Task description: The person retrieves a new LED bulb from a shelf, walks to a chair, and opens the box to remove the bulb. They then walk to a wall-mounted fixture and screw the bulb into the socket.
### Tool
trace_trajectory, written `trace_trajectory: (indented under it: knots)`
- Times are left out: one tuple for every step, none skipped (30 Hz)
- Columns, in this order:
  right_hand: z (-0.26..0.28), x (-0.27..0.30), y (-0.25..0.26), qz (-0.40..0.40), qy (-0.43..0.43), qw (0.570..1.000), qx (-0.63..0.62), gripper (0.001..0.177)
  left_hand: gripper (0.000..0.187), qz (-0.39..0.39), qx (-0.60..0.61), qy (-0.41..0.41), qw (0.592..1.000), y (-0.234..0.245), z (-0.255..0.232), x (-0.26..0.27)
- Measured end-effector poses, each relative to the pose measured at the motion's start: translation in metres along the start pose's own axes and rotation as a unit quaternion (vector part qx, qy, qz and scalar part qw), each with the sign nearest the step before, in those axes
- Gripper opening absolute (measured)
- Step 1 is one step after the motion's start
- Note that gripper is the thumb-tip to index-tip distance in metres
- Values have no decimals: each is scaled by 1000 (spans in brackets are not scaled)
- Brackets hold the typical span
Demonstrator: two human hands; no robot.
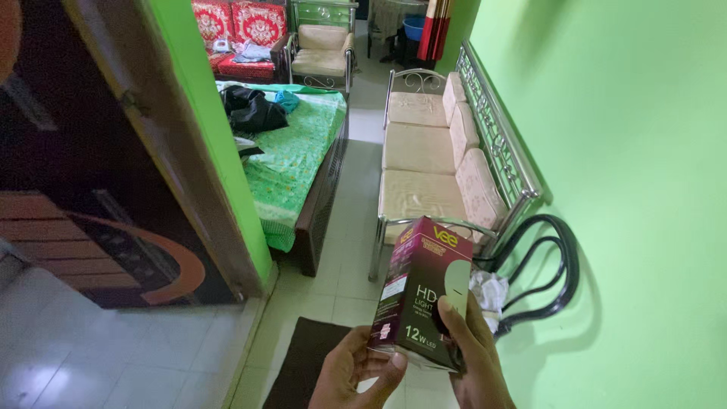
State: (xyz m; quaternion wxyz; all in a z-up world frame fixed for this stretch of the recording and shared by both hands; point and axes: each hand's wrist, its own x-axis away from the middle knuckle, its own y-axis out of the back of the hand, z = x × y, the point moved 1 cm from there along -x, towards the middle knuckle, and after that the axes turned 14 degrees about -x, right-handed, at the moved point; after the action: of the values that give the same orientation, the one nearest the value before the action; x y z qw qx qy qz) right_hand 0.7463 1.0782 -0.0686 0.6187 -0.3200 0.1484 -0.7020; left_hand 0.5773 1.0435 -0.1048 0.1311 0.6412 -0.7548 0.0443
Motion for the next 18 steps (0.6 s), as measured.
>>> trace_trajectory:
  knots:
    - [2, -13, -2, 4, 9, 1000, 2, 65, 69, -4, -4, 2, 1000, 4, -3, -14]
    - [4, -27, -4, 13, 16, 1000, 5, 65, 74, -7, -7, 5, 1000, 9, -6, -26]
    - [7, -41, -6, 23, 24, 999, 8, 65, 80, -11, -11, 8, 1000, 15, -9, -40]
    - [9, -56, -8, 33, 30, 999, 11, 66, 84, -1, -2, 7, 1000, 21, -13, -53]
    - [10, -72, -9, 37, 36, 998, 22, 64, 89, 10, 6, 6, 1000, 27, -17, -66]
    - [14, -90, -10, 44, 42, 998, 33, 62, 93, 18, 15, 3, 1000, 32, -22, -81]
    - [16, -108, -11, 51, 49, 997, 44, 61, 92, 13, 3, 4, 1000, 37, -27, -97]
    - [17, -126, -12, 41, 44, 997, 45, 60, 91, 7, -7, 10, 1000, 42, -32, -112]
    - [19, -144, -12, 30, 40, 998, 45, 60, 90, 1, -18, 15, 1000, 46, -37, -127]
    - [20, -163, -12, 21, 36, 998, 44, 60, 88, -5, -12, 14, 1000, 48, -41, -143]
    - [20, -181, -12, 40, 49, 997, 47, 60, 86, -11, -7, 14, 1000, 49, -45, -158]
    - [21, -198, -12, 59, 61, 995, 50, 60, 85, -16, 1, 14, 1000, 50, -49, -173]
    - [23, -215, -13, 77, 74, 993, 54, 60, 83, -10, 0, 12, 1000, 51, -53, -187]
    - [27, -235, -15, 62, 69, 993, 70, 60, 82, -6, -1, 4, 1000, 53, -57, -204]
    - [29, -254, -16, 47, 65, 993, 87, 60, 81, -1, -3, -4, 1000, 55, -61, -222]
    - [32, -271, -16, 28, 59, 992, 107, 60, 81, -6, 18, 2, 1000, 56, -62, -237]
    - [36, -288, -17, 65, 67, 990, 106, 60, 81, -10, 39, 8, 999, 56, -63, -253]
    - [38, -304, -19, 100, 75, 987, 103, 60, 81, -11, 58, 14, 998, 57, -63, -269]
